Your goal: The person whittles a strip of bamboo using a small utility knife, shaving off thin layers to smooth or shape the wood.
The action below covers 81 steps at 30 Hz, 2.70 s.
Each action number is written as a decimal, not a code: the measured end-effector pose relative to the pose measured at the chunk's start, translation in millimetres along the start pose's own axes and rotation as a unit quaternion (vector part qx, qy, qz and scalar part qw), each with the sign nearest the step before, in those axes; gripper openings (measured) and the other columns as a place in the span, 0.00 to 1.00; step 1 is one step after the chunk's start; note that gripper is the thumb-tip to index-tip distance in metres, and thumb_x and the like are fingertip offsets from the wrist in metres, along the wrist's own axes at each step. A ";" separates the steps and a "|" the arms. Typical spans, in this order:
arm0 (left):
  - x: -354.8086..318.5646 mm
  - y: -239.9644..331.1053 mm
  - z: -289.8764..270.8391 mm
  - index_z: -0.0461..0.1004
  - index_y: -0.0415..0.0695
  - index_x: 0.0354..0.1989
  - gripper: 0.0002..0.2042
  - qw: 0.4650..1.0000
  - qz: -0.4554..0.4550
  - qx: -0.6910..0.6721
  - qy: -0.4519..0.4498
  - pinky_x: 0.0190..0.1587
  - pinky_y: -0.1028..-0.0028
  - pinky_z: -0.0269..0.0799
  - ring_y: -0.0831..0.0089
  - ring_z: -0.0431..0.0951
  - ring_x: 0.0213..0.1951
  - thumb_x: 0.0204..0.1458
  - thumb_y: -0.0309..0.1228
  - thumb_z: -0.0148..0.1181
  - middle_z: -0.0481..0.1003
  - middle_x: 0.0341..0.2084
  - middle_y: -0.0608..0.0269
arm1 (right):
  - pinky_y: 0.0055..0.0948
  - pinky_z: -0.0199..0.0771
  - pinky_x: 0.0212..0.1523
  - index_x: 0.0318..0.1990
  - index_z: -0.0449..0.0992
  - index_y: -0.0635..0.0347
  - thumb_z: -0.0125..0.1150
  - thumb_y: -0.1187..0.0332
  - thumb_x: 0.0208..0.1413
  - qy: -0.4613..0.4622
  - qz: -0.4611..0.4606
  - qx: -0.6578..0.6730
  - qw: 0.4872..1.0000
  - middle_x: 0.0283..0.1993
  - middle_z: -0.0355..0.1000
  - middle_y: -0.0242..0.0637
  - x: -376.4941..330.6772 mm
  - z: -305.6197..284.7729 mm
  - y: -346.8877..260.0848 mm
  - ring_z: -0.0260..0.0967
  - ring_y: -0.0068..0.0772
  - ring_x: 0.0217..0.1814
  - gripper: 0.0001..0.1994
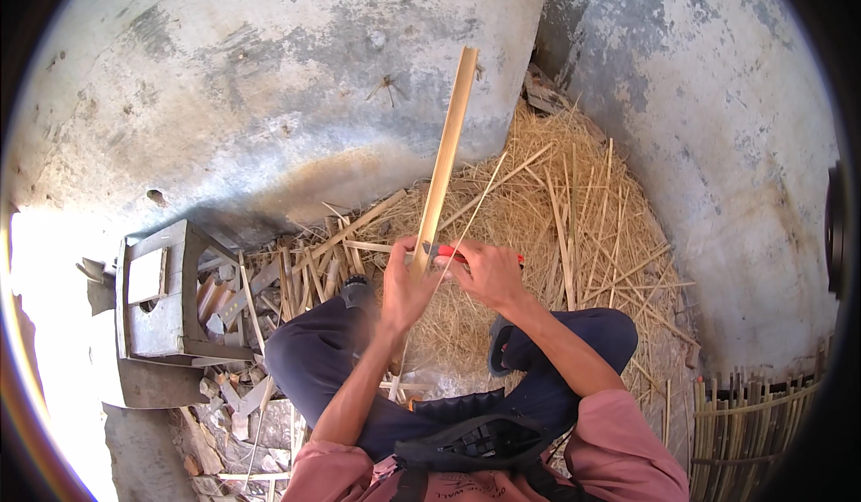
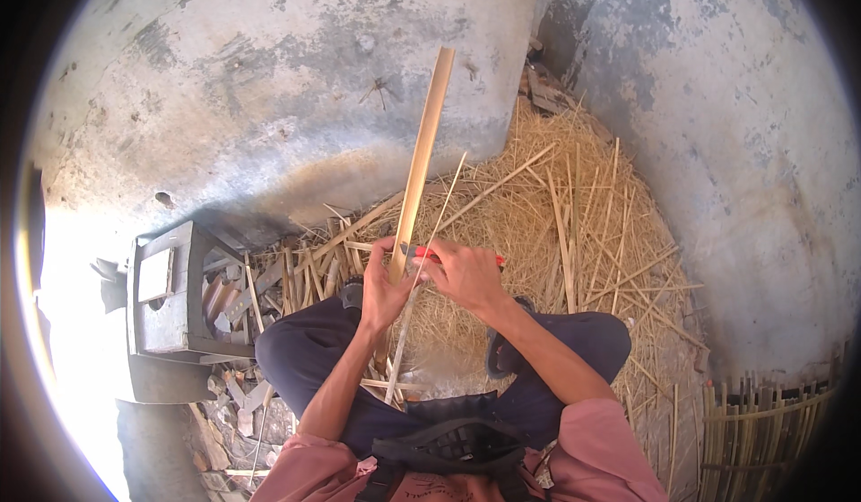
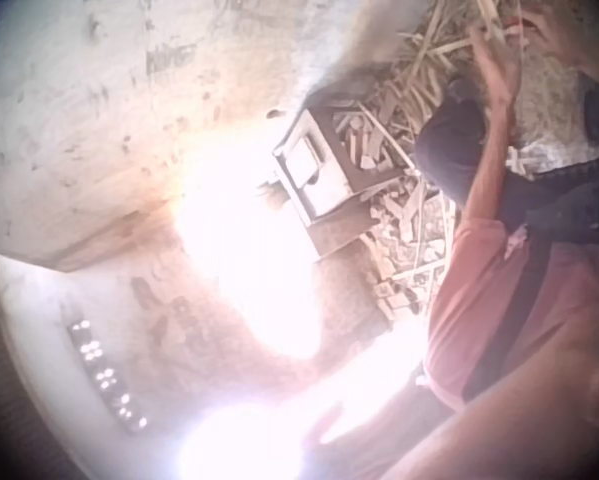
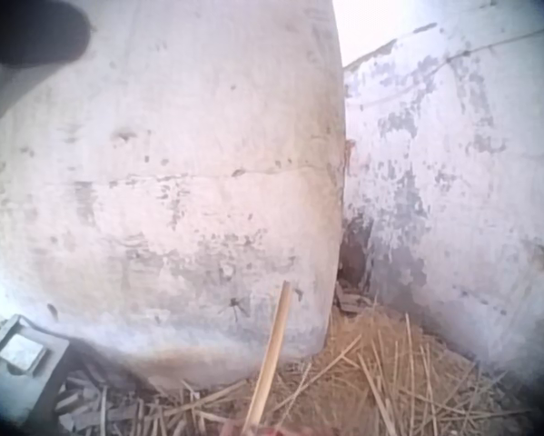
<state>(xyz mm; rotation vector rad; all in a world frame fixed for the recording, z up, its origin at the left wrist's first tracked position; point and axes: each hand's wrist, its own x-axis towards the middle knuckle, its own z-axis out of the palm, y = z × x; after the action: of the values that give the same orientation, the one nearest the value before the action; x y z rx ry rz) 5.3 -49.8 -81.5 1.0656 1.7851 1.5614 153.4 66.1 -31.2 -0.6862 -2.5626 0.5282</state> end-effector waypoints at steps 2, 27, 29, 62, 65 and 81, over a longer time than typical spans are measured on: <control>0.1 3.9 2.0 0.68 0.39 0.59 0.31 1.000 0.009 -0.009 0.012 0.49 0.67 0.80 0.71 0.81 0.46 0.51 0.28 0.81 0.81 0.45 0.55 | 0.45 0.75 0.26 0.39 0.80 0.59 0.66 0.48 0.65 0.021 -0.011 0.004 1.000 0.31 0.81 0.41 1.8 -0.2 2.3 0.81 0.48 0.28 0.21; -33.2 -6.1 6.7 0.74 0.37 0.58 0.21 0.997 -0.026 0.045 -0.058 0.47 0.64 0.78 0.61 0.81 0.44 0.60 0.31 0.73 0.78 0.43 0.49 | 0.25 0.59 0.15 0.47 0.85 0.53 0.49 0.47 0.78 0.152 0.264 0.020 0.952 0.28 0.80 0.35 42.2 -76.3 78.0 0.66 0.24 0.16 0.23; -39.8 -10.7 11.5 0.72 0.38 0.57 0.19 0.990 0.075 0.077 -0.086 0.43 0.68 0.78 0.70 0.81 0.41 0.62 0.29 0.71 0.78 0.43 0.56 | 0.31 0.64 0.20 0.49 0.84 0.56 0.50 0.44 0.76 0.218 0.273 -0.031 0.937 0.28 0.78 0.39 42.1 -115.7 146.5 0.68 0.30 0.19 0.25; -9.5 -2.3 0.4 0.71 0.37 0.59 0.21 1.000 0.010 -0.018 0.017 0.46 0.74 0.79 0.77 0.82 0.43 0.62 0.28 0.71 0.84 0.43 0.56 | 0.44 0.79 0.42 0.53 0.85 0.53 0.71 0.49 0.62 -0.142 -0.044 0.090 0.985 0.39 0.83 0.43 11.8 -15.5 43.9 0.81 0.48 0.38 0.20; -10.4 2.4 -2.3 0.70 0.37 0.60 0.23 1.000 0.017 -0.003 0.014 0.49 0.73 0.79 0.78 0.82 0.45 0.59 0.25 0.74 0.84 0.45 0.56 | 0.42 0.79 0.36 0.50 0.85 0.49 0.69 0.51 0.62 -0.127 -0.062 0.092 0.986 0.35 0.82 0.39 12.5 -12.8 37.7 0.81 0.44 0.34 0.17; -8.2 -5.2 -3.2 0.68 0.37 0.62 0.36 1.000 0.011 0.008 0.002 0.50 0.72 0.82 0.75 0.83 0.47 0.47 0.27 0.85 0.83 0.47 0.56 | 0.38 0.81 0.36 0.50 0.87 0.51 0.73 0.57 0.57 -0.104 -0.084 0.114 0.984 0.37 0.84 0.39 11.1 -13.1 28.0 0.83 0.43 0.34 0.16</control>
<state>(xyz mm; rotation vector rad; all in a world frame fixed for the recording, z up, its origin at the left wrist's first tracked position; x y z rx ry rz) 6.1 -58.4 -86.8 1.0931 1.7983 1.5658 161.6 97.8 -29.8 -0.3458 -2.6612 0.8586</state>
